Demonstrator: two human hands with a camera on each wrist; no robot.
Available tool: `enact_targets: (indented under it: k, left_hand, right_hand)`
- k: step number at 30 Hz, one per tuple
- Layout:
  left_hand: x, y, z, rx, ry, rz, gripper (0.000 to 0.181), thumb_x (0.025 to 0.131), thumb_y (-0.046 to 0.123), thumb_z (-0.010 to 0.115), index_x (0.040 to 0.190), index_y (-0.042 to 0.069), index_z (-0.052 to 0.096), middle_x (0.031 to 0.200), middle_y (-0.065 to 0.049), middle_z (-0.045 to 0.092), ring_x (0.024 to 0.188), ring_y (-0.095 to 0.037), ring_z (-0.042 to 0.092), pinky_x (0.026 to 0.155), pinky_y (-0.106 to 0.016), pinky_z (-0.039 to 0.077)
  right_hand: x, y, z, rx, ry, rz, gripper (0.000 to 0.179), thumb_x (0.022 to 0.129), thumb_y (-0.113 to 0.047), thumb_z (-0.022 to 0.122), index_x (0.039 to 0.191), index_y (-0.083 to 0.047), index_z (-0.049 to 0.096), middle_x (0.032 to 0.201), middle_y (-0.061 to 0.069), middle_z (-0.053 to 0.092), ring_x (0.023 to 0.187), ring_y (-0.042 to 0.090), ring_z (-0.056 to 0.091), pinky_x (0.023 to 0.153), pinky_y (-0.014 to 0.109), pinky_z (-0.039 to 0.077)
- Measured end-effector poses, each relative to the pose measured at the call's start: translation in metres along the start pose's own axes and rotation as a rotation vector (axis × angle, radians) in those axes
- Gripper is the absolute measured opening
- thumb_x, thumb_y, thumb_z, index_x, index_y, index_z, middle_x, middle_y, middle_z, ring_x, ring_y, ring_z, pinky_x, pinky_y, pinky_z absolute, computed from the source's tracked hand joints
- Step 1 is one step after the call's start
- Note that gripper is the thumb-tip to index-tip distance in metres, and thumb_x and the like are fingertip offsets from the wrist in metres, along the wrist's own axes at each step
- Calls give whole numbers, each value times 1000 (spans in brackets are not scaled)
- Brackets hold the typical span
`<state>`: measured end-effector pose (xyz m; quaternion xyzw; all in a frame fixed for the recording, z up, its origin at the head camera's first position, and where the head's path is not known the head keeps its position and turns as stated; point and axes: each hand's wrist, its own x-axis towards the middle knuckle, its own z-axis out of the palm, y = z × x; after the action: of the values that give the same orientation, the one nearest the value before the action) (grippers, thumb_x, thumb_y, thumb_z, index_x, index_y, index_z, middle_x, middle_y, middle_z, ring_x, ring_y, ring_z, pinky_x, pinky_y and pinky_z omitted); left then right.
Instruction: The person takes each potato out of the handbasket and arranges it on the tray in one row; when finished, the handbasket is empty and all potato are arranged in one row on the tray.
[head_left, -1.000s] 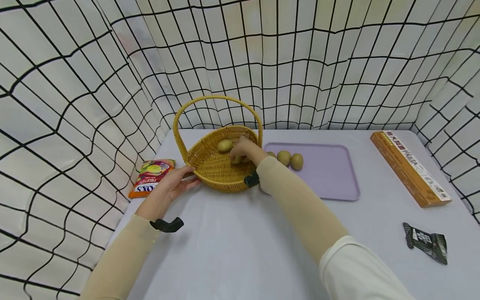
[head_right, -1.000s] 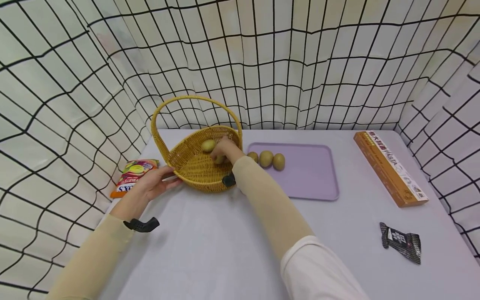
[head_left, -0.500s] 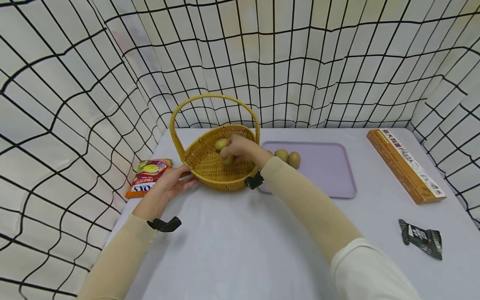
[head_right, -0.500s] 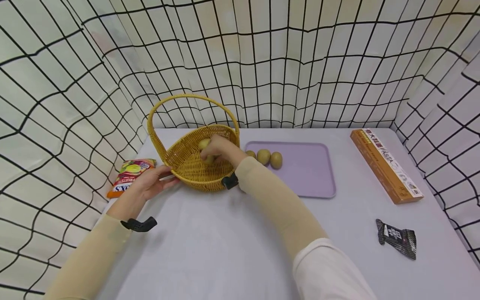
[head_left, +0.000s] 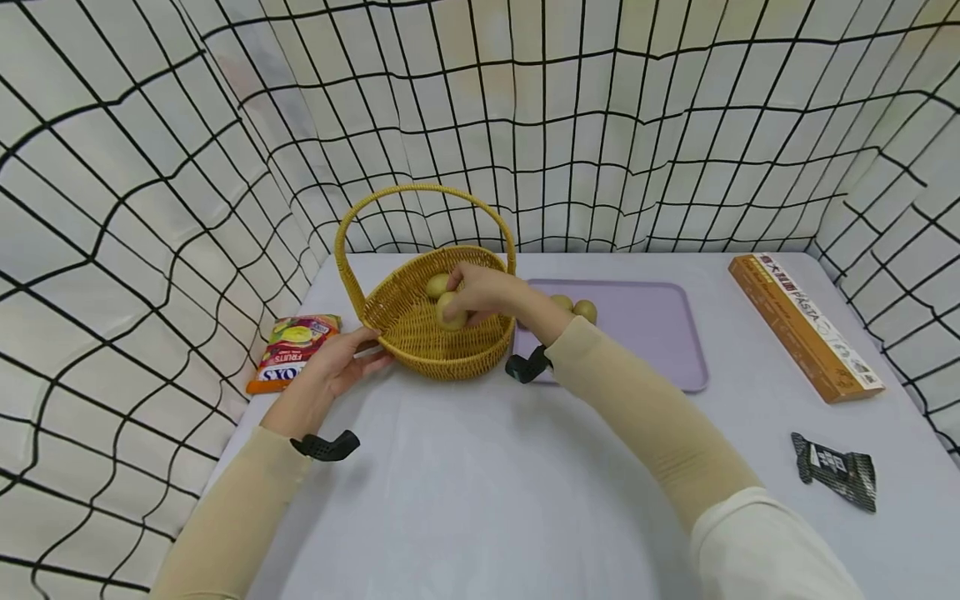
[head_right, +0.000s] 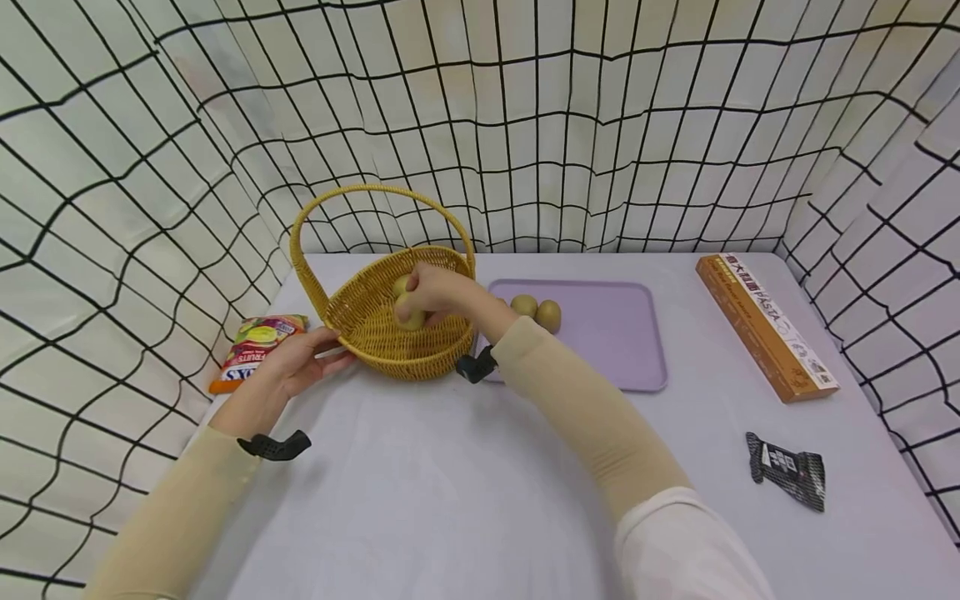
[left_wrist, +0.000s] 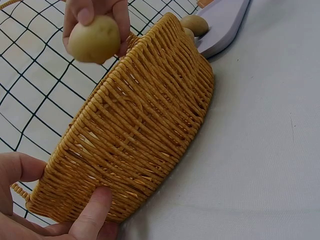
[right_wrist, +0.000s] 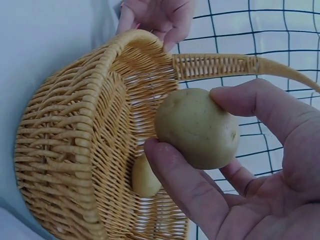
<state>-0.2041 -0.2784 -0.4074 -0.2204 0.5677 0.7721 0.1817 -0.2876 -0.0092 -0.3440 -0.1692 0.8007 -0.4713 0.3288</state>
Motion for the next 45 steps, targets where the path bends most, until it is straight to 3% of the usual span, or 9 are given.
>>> enact_targets:
  k: [6, 12, 16, 20, 27, 30, 33, 36, 45]
  left_hand:
    - [-1, 1, 0, -27, -4, -2, 42, 110, 16, 50, 151, 13, 39, 152, -6, 41, 149, -29, 36, 122, -41, 35]
    - [-2, 2, 0, -24, -5, 1, 41, 110, 16, 48, 150, 12, 39, 154, -6, 40, 147, -28, 38, 122, -40, 35]
    - [-2, 2, 0, -19, -4, 1, 42, 110, 16, 48, 151, 13, 39, 154, -6, 39, 144, -27, 41, 122, -40, 36]
    - [-2, 2, 0, -21, -3, -4, 42, 110, 16, 49, 151, 14, 39, 153, -5, 40, 145, -27, 40, 121, -39, 38]
    - [-1, 2, 1, -36, -10, -8, 44, 110, 15, 48, 153, 13, 37, 154, -5, 39, 150, -28, 35, 121, -40, 35]
    - [0, 2, 1, -27, -5, -9, 43, 110, 16, 48, 152, 13, 38, 154, -6, 39, 146, -27, 39, 121, -40, 36]
    - [0, 1, 1, -25, -5, -9, 43, 110, 16, 50, 151, 13, 39, 153, -6, 39, 143, -26, 41, 121, -40, 36]
    - [0, 1, 1, -30, -7, -12, 43, 109, 16, 51, 150, 13, 39, 151, -6, 41, 144, -26, 41, 120, -40, 36]
    - [-2, 2, 1, -37, -3, -11, 43, 110, 16, 51, 152, 15, 41, 149, -5, 45, 143, -27, 44, 119, -40, 40]
  right_hand:
    - [-17, -1, -8, -78, -21, -25, 53, 89, -6, 78, 130, -9, 46, 128, 17, 54, 106, 27, 65, 91, 37, 63]
    - [-36, 3, -13, -163, -21, -58, 54, 85, -5, 78, 129, -13, 48, 121, 13, 56, 99, 24, 62, 91, 39, 61]
    - [-50, 7, -17, -220, -7, -74, 55, 83, -8, 77, 128, -19, 48, 119, 10, 58, 82, 19, 57, 71, 32, 55]
    - [-61, 13, -24, -248, 15, -61, 54, 81, -9, 78, 125, -21, 49, 118, 9, 57, 66, 14, 45, 55, 26, 37]
    - [-80, 23, -40, -249, 25, -30, 55, 83, -8, 78, 128, -22, 50, 131, 5, 54, 61, 13, 40, 49, 23, 34]
    - [-85, 27, -49, -303, 29, -51, 55, 82, -7, 75, 130, -19, 49, 136, 9, 54, 69, 15, 48, 58, 25, 42]
    - [-89, 32, -56, -395, 38, -65, 55, 82, -10, 75, 130, -16, 48, 137, 11, 56, 91, 23, 58, 73, 31, 50]
    - [-91, 40, -65, -438, 36, -44, 56, 82, -11, 76, 131, -15, 48, 140, 13, 56, 107, 28, 58, 82, 35, 51]
    - [-95, 81, -96, -501, 65, 18, 58, 80, -7, 72, 136, -8, 57, 138, 13, 58, 111, 29, 55, 87, 39, 51]
